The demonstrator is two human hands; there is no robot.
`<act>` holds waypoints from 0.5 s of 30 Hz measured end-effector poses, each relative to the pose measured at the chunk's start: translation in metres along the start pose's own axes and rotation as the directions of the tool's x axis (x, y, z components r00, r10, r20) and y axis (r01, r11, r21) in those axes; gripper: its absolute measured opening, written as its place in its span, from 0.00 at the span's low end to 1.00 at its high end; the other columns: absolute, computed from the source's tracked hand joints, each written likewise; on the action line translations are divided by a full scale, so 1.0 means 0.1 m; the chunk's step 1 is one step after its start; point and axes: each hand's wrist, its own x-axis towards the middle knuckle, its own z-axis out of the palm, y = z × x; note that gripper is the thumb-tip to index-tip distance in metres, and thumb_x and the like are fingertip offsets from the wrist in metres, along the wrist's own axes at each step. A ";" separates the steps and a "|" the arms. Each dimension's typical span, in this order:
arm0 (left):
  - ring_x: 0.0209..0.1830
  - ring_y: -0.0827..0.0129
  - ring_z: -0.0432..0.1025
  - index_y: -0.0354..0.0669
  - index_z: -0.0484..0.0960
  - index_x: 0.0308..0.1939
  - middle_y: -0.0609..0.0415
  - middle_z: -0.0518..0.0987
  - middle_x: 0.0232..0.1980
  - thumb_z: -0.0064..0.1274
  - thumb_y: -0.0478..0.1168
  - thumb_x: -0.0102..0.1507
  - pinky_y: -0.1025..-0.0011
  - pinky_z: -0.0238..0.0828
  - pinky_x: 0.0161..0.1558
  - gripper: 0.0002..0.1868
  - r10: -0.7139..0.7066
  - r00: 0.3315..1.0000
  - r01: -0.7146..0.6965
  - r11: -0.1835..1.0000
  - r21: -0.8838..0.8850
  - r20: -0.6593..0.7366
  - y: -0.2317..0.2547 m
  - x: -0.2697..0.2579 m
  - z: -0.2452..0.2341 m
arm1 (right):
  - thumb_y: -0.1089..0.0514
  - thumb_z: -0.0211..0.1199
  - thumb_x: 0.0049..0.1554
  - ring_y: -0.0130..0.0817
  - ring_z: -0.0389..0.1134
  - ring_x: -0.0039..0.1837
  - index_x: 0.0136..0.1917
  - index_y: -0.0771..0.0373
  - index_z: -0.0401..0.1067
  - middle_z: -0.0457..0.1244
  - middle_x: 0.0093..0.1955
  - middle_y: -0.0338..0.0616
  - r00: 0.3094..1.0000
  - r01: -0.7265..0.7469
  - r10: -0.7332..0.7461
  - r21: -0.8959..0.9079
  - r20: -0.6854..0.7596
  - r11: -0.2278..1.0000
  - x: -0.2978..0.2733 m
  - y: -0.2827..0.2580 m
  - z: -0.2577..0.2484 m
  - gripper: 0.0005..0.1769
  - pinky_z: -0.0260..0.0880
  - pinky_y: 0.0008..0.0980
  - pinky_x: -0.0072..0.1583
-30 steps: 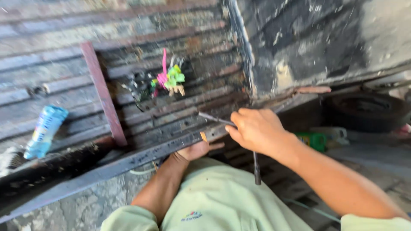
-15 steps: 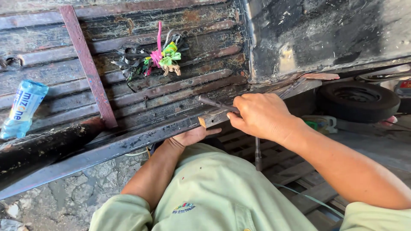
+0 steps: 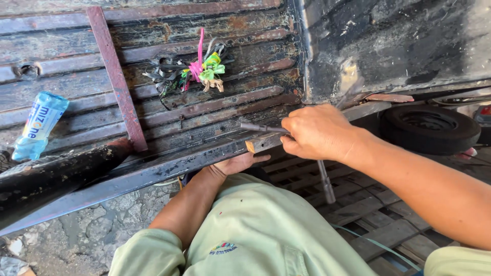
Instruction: Tightening bolts and adjusting a metal frame component in the bed of a pickup truck using wrenches and bars.
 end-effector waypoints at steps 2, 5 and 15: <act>0.85 0.50 0.47 0.53 0.63 0.78 0.48 0.56 0.84 0.48 0.77 0.58 0.27 0.35 0.77 0.52 -0.011 0.999 0.013 0.999 0.044 -0.034 0.01 0.03 0.00 | 0.45 0.62 0.54 0.52 0.72 0.45 0.36 0.62 0.75 0.69 0.39 0.47 1.000 -0.020 0.020 -0.010 0.013 1.000 0.00 0.01 -0.01 0.18 0.72 0.53 0.47; 0.85 0.50 0.47 0.54 0.62 0.79 0.47 0.56 0.84 0.47 0.78 0.57 0.26 0.32 0.77 0.53 -0.015 0.998 0.016 1.000 0.021 -0.053 0.01 0.01 0.02 | 0.46 0.62 0.52 0.54 0.72 0.46 0.35 0.63 0.75 0.70 0.38 0.49 0.999 -0.040 0.041 0.077 -0.013 0.996 -0.01 -0.02 -0.01 0.18 0.71 0.55 0.48; 0.85 0.52 0.45 0.53 0.60 0.79 0.50 0.56 0.84 0.47 0.74 0.59 0.25 0.28 0.75 0.51 -0.061 0.995 0.063 0.998 0.017 -0.083 0.03 0.03 0.07 | 0.40 0.60 0.56 0.59 0.71 0.47 0.39 0.63 0.75 0.69 0.39 0.56 0.982 -0.184 0.171 0.179 0.082 0.967 -0.04 0.07 0.07 0.22 0.70 0.57 0.49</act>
